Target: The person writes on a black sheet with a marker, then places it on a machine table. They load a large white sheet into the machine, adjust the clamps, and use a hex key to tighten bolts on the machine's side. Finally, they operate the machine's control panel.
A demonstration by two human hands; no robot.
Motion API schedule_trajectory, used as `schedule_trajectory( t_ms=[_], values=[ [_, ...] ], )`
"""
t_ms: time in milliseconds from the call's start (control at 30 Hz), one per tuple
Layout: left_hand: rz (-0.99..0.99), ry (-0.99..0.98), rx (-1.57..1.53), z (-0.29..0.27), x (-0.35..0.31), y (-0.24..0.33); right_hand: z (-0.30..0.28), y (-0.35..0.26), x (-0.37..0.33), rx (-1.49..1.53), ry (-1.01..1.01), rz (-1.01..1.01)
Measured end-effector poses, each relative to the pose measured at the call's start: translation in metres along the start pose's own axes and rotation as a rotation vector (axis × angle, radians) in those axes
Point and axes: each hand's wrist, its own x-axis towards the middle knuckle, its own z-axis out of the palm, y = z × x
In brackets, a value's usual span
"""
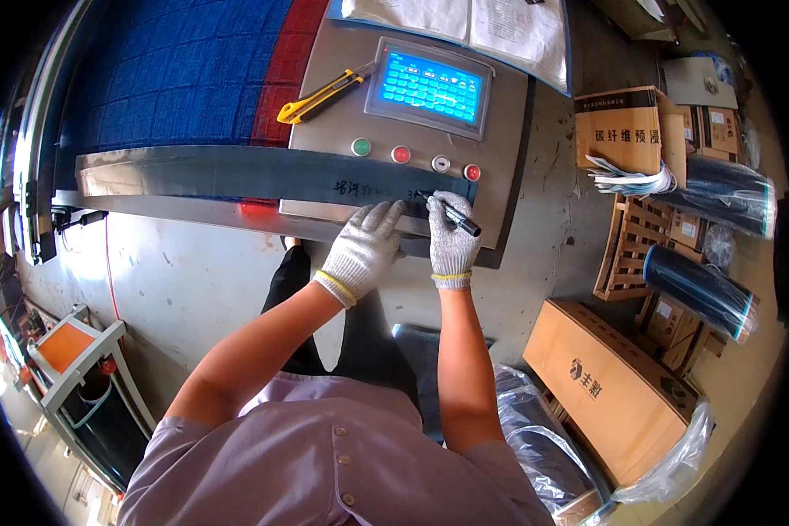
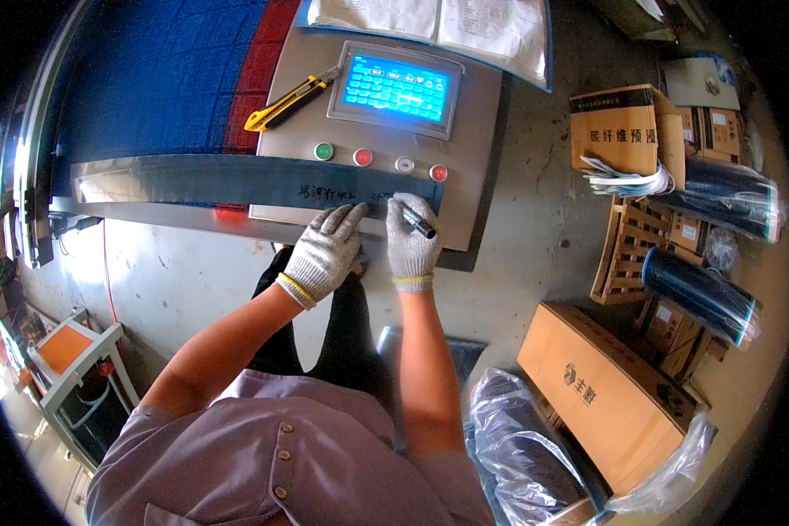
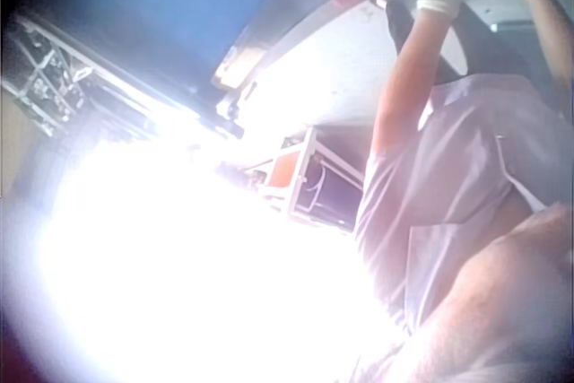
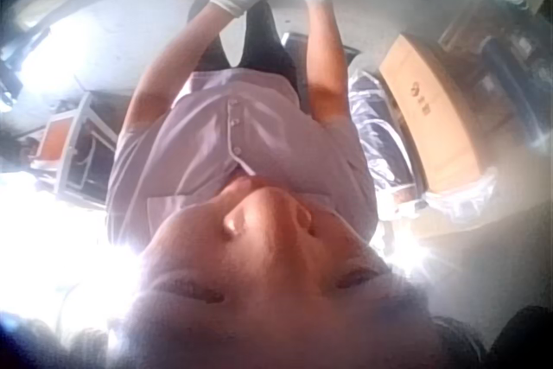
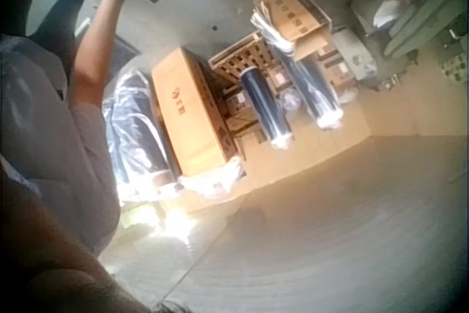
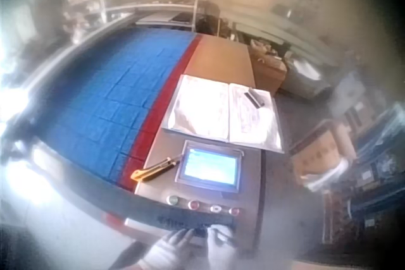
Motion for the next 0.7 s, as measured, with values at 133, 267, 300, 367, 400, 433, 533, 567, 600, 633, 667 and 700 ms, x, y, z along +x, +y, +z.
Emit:
schedule_trajectory(
  t_ms=[133, 267, 300, 367, 400, 433, 533, 567, 600, 633, 667, 700],
  values=[
    [-0.005, 0.001, -0.007, 0.001, 0.000, 0.000, -0.004, 0.009, -0.003, 0.001, 0.017, 0.042],
    [-0.009, -0.001, -0.002, 0.001, -0.001, 0.000, -0.007, 0.012, -0.002, -0.047, 0.018, -0.014],
    [-0.009, -0.004, 0.001, 0.001, -0.001, 0.001, -0.008, 0.013, -0.001, -0.062, 0.005, -0.024],
    [-0.014, -0.015, -0.004, 0.001, -0.002, 0.000, -0.008, 0.011, -0.001, -0.034, 0.024, -0.010],
    [-0.016, -0.020, -0.006, 0.002, -0.002, 0.000, -0.007, 0.007, -0.001, 0.007, 0.056, 0.014],
    [-0.019, -0.026, -0.001, 0.002, -0.002, 0.000, -0.006, 0.005, -0.001, 0.049, 0.088, 0.038],
    [-0.027, -0.045, 0.013, 0.003, -0.002, 0.001, -0.008, 0.010, -0.001, -0.033, 0.044, 0.003],
    [-0.029, -0.051, 0.018, 0.003, -0.002, 0.000, -0.009, 0.010, -0.001, -0.039, 0.032, 0.012],
    [-0.031, -0.057, 0.022, 0.003, -0.002, 0.000, -0.010, 0.010, -0.001, -0.044, 0.020, 0.020],
    [-0.033, -0.057, 0.020, 0.003, -0.002, 0.000, -0.010, 0.010, -0.001, -0.050, 0.008, 0.029],
    [-0.033, -0.058, 0.016, 0.003, -0.002, 0.000, -0.009, 0.007, -0.001, -0.058, 0.020, 0.001],
    [-0.033, -0.059, 0.012, 0.003, -0.001, 0.001, -0.006, 0.003, 0.000, -0.066, 0.033, -0.028]
  ],
)
